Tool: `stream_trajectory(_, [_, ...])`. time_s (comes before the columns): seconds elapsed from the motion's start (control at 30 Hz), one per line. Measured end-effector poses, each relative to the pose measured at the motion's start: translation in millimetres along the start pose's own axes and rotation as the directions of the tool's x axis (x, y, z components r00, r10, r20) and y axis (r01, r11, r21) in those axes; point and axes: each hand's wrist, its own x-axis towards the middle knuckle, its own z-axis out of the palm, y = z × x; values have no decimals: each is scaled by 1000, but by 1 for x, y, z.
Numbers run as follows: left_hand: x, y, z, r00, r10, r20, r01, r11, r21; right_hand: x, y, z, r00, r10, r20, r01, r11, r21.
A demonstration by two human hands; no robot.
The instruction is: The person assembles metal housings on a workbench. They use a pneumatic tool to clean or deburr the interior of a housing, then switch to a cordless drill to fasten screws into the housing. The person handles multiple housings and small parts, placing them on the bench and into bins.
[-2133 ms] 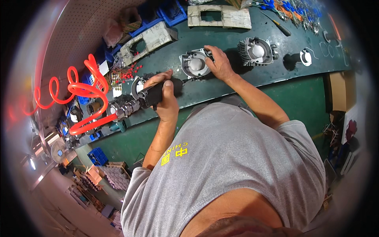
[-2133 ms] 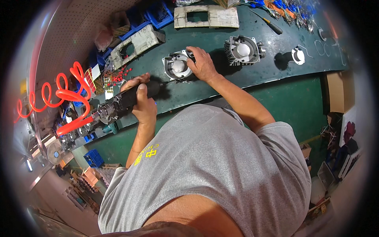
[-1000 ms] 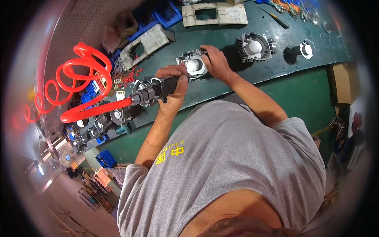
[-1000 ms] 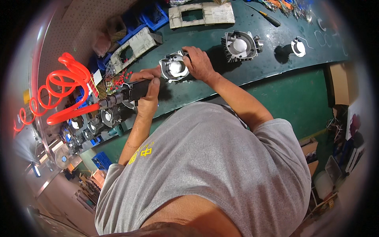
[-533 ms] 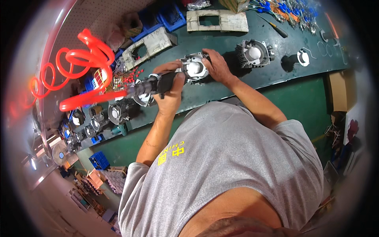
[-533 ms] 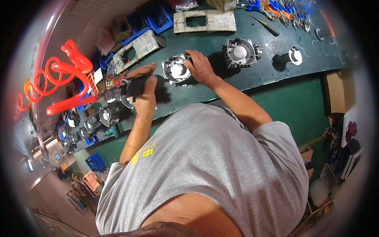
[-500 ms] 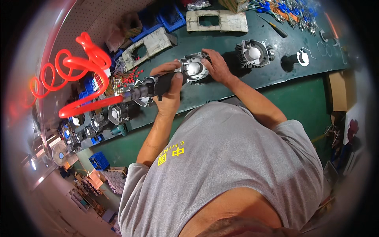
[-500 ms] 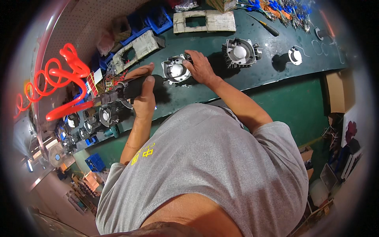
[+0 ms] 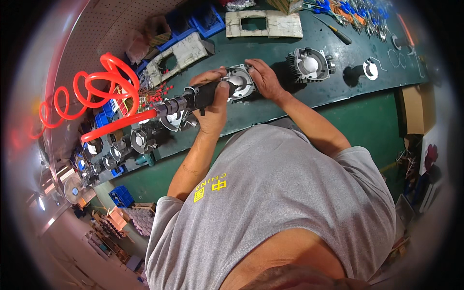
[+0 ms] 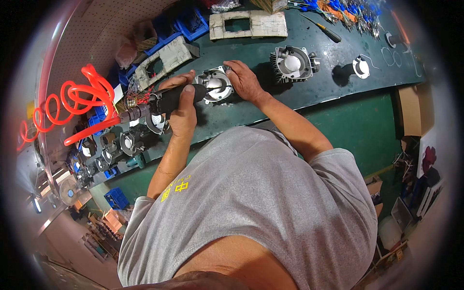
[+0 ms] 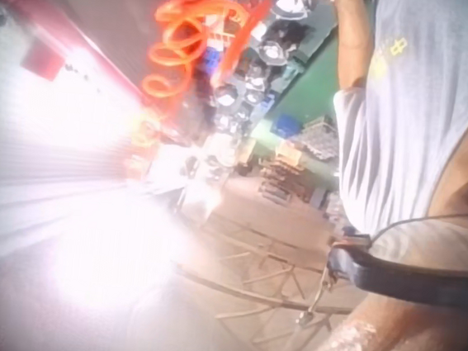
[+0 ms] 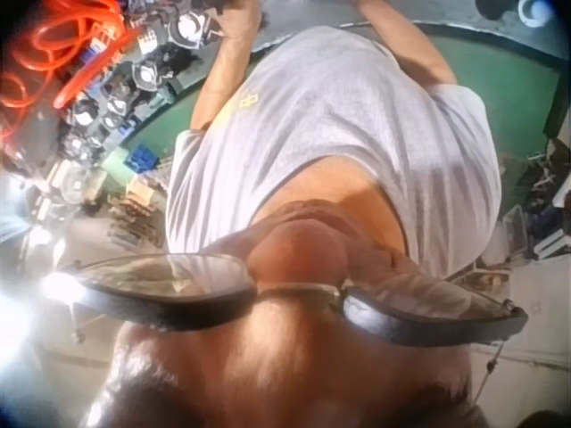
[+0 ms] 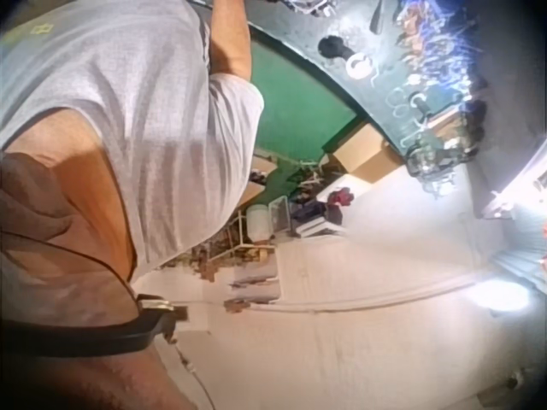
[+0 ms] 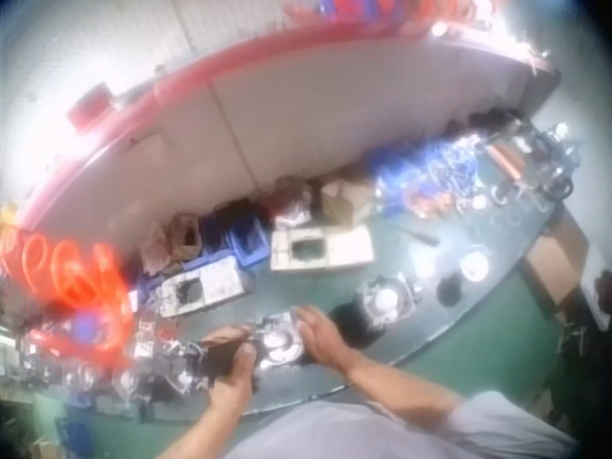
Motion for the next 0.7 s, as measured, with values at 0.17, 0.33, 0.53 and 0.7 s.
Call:
stream_trajectory(0.17, [0,1,1,1000,-13,4,13,999,34,0,0,-1,1000,7,-4,-7,1000,22])
stream_trajectory(0.33, [-1,4,7,1000,0,15,-1,996,92,2,-3,-2,1000,19,-2,-19,1000,5])
stream_trajectory(0.53, [8,15,15,981,-152,122,104,937,334,1,-2,0,1000,-1,-16,1,1000,-25])
stream_trajectory(0.7, [18,15,25,961,-160,225,63,921,384,2,-6,1,1000,-21,-8,21,996,-83])
